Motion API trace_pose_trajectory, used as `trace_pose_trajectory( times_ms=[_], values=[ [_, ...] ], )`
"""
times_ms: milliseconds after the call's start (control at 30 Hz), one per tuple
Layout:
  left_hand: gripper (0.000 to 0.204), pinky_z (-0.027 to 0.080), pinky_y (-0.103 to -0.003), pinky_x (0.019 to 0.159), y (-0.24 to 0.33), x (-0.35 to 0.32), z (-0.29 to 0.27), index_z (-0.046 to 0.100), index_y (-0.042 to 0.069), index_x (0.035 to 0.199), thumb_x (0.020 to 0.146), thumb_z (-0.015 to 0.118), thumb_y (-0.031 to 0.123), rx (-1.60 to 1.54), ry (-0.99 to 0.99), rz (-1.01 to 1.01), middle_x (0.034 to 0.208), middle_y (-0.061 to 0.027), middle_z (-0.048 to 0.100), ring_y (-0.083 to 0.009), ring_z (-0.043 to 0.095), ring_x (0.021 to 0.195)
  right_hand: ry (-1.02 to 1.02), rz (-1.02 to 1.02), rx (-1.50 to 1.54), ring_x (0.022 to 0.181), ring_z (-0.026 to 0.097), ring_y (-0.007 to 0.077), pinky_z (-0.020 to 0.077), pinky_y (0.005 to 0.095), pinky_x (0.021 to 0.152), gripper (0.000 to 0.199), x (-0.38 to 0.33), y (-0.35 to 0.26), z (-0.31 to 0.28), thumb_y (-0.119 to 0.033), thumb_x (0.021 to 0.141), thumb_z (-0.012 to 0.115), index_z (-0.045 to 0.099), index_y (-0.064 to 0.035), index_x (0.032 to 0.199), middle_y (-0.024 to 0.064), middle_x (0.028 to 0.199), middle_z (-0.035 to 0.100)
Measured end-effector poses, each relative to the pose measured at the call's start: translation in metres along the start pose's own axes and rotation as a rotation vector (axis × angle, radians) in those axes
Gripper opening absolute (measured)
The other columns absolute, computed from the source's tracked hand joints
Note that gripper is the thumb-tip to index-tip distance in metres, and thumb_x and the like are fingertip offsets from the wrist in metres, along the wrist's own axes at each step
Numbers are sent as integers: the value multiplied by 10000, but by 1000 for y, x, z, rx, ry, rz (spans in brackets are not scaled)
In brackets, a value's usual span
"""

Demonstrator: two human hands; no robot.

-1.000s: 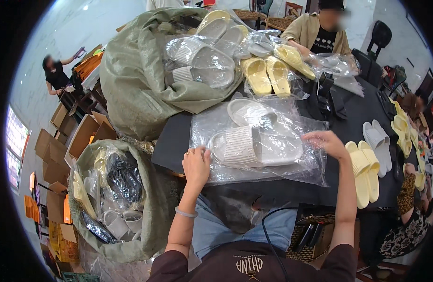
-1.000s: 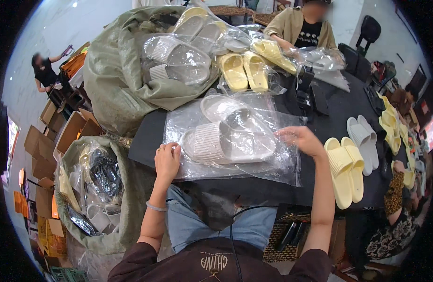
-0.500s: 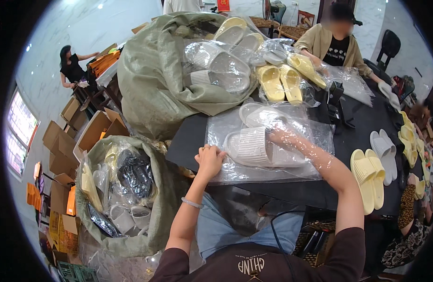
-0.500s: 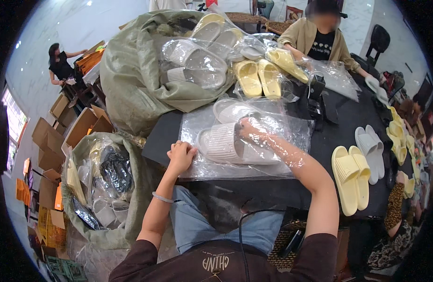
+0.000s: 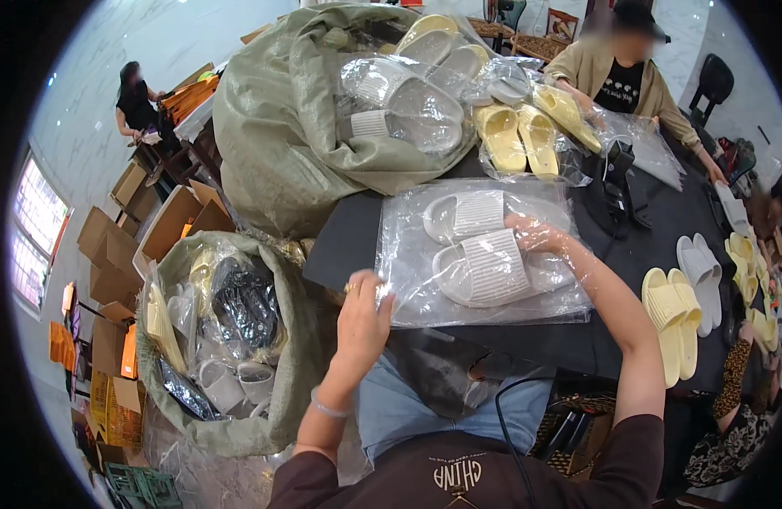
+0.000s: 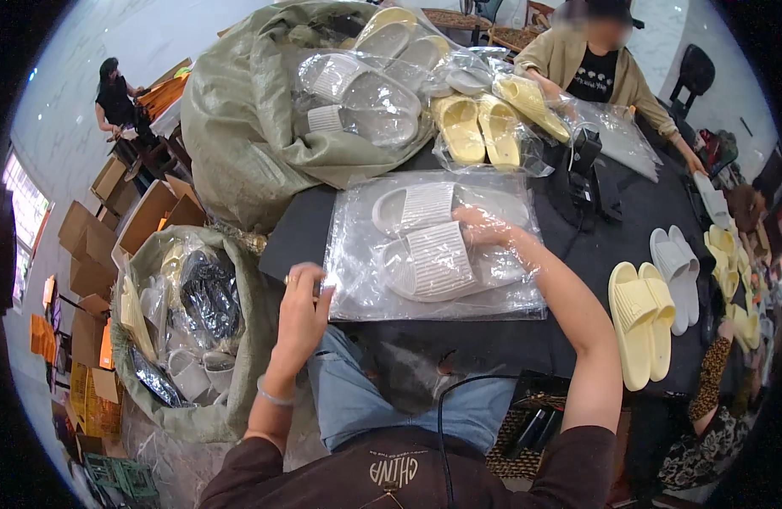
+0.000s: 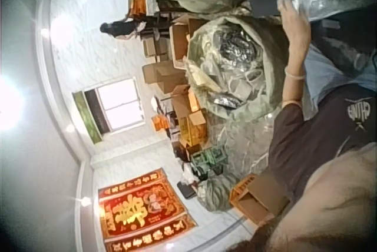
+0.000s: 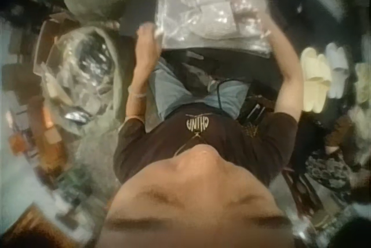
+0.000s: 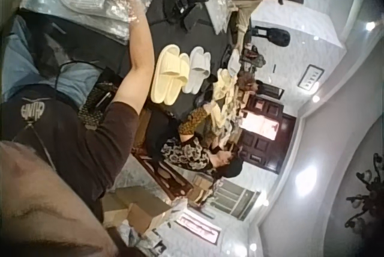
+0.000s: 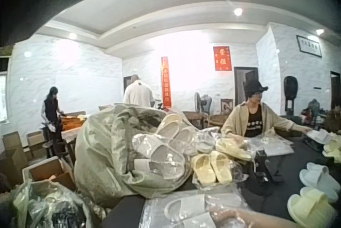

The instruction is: The person unpacks pairs of slippers from large green sacks and places them onto a table. They handle the slippers by hand, arranging them on clear plastic sheets and stacking them in piles. The slippers are of various colors, including white, black, and yellow.

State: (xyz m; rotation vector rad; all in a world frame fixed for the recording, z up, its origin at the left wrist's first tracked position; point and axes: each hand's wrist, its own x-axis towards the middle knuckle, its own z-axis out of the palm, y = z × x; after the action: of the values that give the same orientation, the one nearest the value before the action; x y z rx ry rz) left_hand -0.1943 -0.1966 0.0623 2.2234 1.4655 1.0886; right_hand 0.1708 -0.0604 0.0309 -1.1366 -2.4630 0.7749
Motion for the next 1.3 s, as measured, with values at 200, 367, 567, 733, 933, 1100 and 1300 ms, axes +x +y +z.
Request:
trace_pose_trajectory(
  times_ms=[200,367,567,733,933,1100,1300],
  values=[
    [562,285,-403,1069,-39,46,57,409,17,1323,889,535,351,112,-335,221,1395,-206,377,-319,327,1324,-9,212,-177,1042,560,354,435,406,887,404,-2,-42,-16,-267,777,602,597,-45,1114,212,1095,602],
    [928,183,-424,1118,-43,43,68,338,30,1399,767,517,686,295,-322,239,1467,-227,258,-339,228,1377,-2,294,-442,1101,516,360,396,432,954,314,-75,-36,-74,-189,739,633,655,-60,1024,177,1103,606],
    [1044,191,-443,1109,-33,44,62,357,92,1408,648,550,782,322,-361,263,1438,-299,255,-408,222,1362,820,486,-567,1135,507,310,364,369,981,368,-218,-33,-153,-205,773,645,624,4,1076,195,1177,579],
    [964,225,-462,1092,-15,56,48,415,214,1389,630,552,791,363,-514,254,1422,-318,262,-434,240,1346,968,505,-414,957,581,186,446,308,842,294,-213,-113,-195,-44,795,532,593,47,1069,94,1007,634],
    [590,355,-426,1007,-35,62,79,530,106,1273,808,599,463,290,-238,213,1299,-245,468,-398,409,1239,983,157,-619,796,580,348,468,408,708,185,-69,-182,-91,-41,690,566,609,32,854,208,841,603],
    [444,397,-424,934,-77,39,97,609,90,1158,754,635,272,-1,-73,254,1147,-144,609,-319,504,1134,684,176,-62,833,597,419,466,465,772,188,43,-184,20,-36,652,571,615,64,805,288,850,606],
    [473,295,-463,1035,-41,52,79,568,76,1212,790,591,286,331,-184,307,1278,-136,530,-320,415,1246,572,445,-53,839,618,413,490,471,781,196,46,-109,68,-95,682,589,635,53,802,275,866,627]
  ],
)
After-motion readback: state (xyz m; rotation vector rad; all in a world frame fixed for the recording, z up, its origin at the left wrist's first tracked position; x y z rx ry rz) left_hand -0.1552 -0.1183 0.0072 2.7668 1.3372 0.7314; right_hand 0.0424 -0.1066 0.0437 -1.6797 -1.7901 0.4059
